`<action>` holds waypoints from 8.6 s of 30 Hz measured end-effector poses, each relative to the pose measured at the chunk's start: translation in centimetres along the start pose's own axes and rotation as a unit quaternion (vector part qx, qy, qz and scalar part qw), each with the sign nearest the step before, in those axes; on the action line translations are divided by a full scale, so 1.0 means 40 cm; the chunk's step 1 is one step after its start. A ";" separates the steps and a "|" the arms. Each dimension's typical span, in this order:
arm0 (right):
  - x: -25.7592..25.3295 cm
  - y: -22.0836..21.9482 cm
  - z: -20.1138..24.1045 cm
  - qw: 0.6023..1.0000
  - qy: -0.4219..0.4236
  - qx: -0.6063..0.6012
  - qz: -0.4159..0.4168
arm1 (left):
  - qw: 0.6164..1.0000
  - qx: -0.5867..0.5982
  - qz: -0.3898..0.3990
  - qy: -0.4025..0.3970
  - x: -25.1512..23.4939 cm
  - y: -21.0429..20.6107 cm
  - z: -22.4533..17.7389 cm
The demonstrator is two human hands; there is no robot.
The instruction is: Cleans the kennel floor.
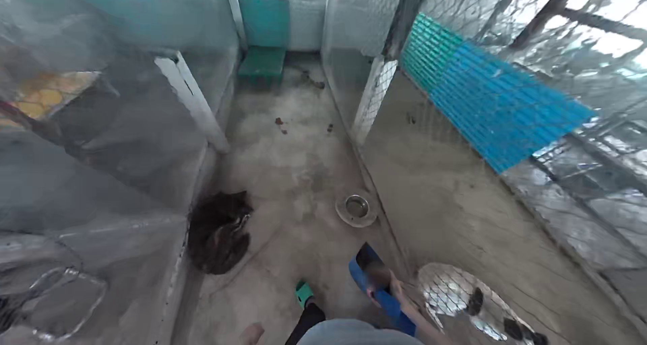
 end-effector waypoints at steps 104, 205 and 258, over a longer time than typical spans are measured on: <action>-2.507 -2.009 2.109 0.614 -0.221 0.752 -0.087 | 0.806 0.551 0.103 0.189 -2.461 0.872 -3.196; -2.490 -2.378 1.847 0.506 -0.126 0.852 0.035 | 0.714 0.691 0.077 0.080 -2.260 1.263 -2.377; -2.906 -3.215 1.883 0.689 -0.056 0.722 0.007 | 0.586 0.766 -0.162 0.209 -2.972 2.362 -2.865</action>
Point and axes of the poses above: each hand's wrist, its own x-axis away from the middle knuckle, its own y-axis out of the back of the hand, z = x × y, the point moved 8 cm from there along -x, towards the middle knuckle, and after that the axes turned 4 degrees about -x, right-handed, at the moved point
